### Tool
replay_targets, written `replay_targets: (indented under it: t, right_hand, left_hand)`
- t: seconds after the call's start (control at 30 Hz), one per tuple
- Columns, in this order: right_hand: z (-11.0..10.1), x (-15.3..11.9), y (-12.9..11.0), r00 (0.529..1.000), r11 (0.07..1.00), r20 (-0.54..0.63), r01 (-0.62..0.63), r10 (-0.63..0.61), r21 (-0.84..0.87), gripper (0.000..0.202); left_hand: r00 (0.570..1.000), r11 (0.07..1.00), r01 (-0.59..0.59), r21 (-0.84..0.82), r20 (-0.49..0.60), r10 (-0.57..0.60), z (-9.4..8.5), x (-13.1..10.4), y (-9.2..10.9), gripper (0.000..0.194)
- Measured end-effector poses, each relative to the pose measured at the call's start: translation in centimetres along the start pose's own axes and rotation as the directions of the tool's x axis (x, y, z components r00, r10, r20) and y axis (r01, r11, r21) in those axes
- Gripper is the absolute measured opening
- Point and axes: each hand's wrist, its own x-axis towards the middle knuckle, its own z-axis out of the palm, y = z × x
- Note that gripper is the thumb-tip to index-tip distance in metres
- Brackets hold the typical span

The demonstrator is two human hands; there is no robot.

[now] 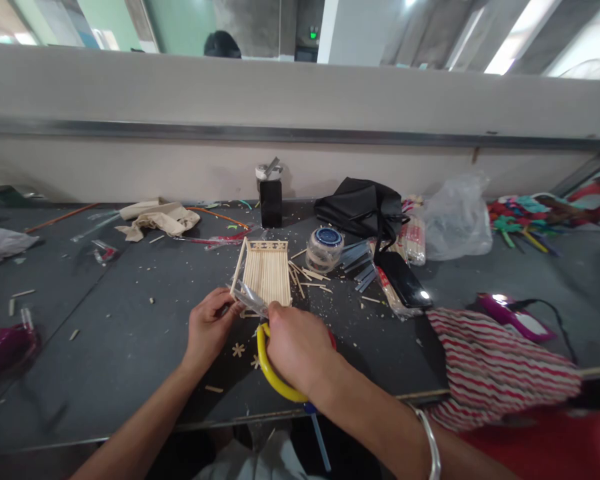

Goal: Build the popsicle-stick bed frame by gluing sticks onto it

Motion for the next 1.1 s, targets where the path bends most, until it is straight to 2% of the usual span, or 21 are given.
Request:
replay_targets:
  t: [0.2,0.37,0.67,0.8,0.9,1.0,1.1]
  right_hand:
    - [-0.1,-0.2,-0.6,1.000,1.000,0.009,0.004,-0.004,-0.016,0.023]
    - [-0.3,0.1,-0.8,1.000,1.000,0.008,-0.007,0.007,0.008,0.024]
    - [0.2,0.2,-0.4,1.000,1.000,0.008,-0.009,0.009,0.007,0.024]
    - [-0.3,-0.2,-0.1,1.000,0.999,-0.005,-0.030,0.030,-0.031,0.024]
    - [-1.1,-1.3,1.1,0.994,0.994,-0.008,-0.105,0.105,-0.029,0.026]
    - [-1.3,-3.2,3.8,0.985,0.983,-0.007,-0.170,0.170,0.070,0.028]
    - [-0.2,-5.1,7.6,0.960,0.972,-0.179,-0.191,0.214,0.137,0.035]
  left_hand:
    - [0.999,0.999,-0.042,0.007,0.026,0.042,0.0,-0.1,-0.2,0.010]
    - [0.998,0.997,-0.061,0.045,0.006,0.060,0.0,-0.1,0.0,0.012]
    - [0.999,0.999,-0.053,0.011,-0.006,0.053,0.2,-0.1,0.0,0.010]
    - [1.000,1.000,-0.029,0.010,-0.008,0.029,0.3,-0.2,-0.3,0.009]
    - [1.000,1.000,-0.002,0.026,-0.023,0.002,0.2,-0.2,-0.4,0.008]
    - [1.000,1.000,0.023,0.008,0.005,-0.023,0.0,-0.1,-0.3,0.011]
    - [0.998,0.998,0.056,-0.039,0.031,-0.055,-0.1,0.0,-0.2,0.012]
